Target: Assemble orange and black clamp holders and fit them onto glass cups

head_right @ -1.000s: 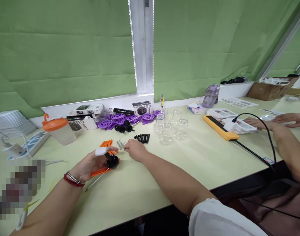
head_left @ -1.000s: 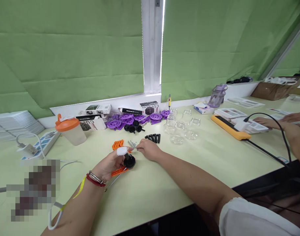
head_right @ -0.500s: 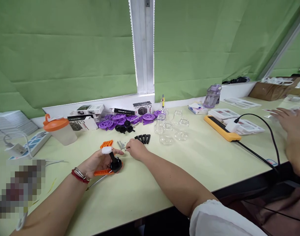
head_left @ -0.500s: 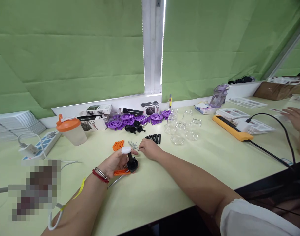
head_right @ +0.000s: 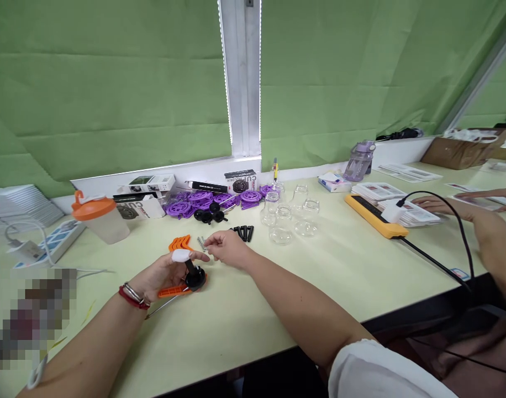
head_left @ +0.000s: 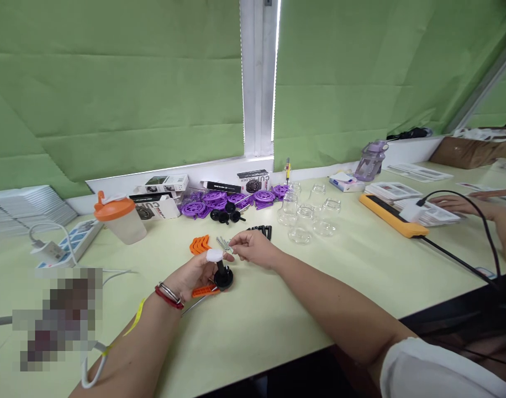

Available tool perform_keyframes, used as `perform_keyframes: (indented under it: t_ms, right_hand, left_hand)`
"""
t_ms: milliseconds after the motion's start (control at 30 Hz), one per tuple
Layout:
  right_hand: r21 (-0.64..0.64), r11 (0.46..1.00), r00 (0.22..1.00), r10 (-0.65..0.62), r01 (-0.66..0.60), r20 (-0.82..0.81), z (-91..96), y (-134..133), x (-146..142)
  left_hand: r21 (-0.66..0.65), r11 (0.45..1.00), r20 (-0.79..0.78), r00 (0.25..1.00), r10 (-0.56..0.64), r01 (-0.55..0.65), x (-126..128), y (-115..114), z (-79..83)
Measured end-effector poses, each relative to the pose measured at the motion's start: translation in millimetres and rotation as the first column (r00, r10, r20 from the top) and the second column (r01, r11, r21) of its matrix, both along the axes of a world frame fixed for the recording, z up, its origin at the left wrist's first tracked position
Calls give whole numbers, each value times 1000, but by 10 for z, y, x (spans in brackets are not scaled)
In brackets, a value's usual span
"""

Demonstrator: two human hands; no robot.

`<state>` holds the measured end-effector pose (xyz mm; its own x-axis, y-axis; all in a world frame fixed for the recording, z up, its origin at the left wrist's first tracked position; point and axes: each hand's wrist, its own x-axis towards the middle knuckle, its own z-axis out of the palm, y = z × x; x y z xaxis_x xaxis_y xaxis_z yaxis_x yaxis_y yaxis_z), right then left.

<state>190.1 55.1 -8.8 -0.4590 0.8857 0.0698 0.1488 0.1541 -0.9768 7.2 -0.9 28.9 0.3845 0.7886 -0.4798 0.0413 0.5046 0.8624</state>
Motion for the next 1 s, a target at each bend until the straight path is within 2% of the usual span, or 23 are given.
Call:
perform_keyframes:
  t_ms: [33, 100, 233, 400, 633, 1000]
  right_hand:
    - [-80, 996, 995, 43, -50, -92, 30, -28, 7]
    - [-159, 974, 968, 121, -158, -220, 77, -74, 21]
    - [-174, 947, 935, 217, -271, -280, 105, -109, 37]
    - [-109, 957, 944, 240, -270, -227, 88, -116, 8]
    - [-1, 958, 930, 279, -287, -239, 98, -153, -60]
    - [38, 961, 942, 276, -274, -192, 96, -148, -66]
  left_hand:
    - [6, 1000, 11, 1000, 5, -5, 2, 0, -13]
    - [22, 1000, 30, 1000, 8, -9, 1, 5, -42]
    - [31, 999, 2, 1000, -18, 18, -8, 22, -82]
    - [54, 998, 21, 1000, -19, 18, -13, 31, -96]
    - [49, 999, 25, 1000, -16, 14, -2, 27, -101]
    - [45, 999, 31, 999, 9, -11, 12, 11, -86]
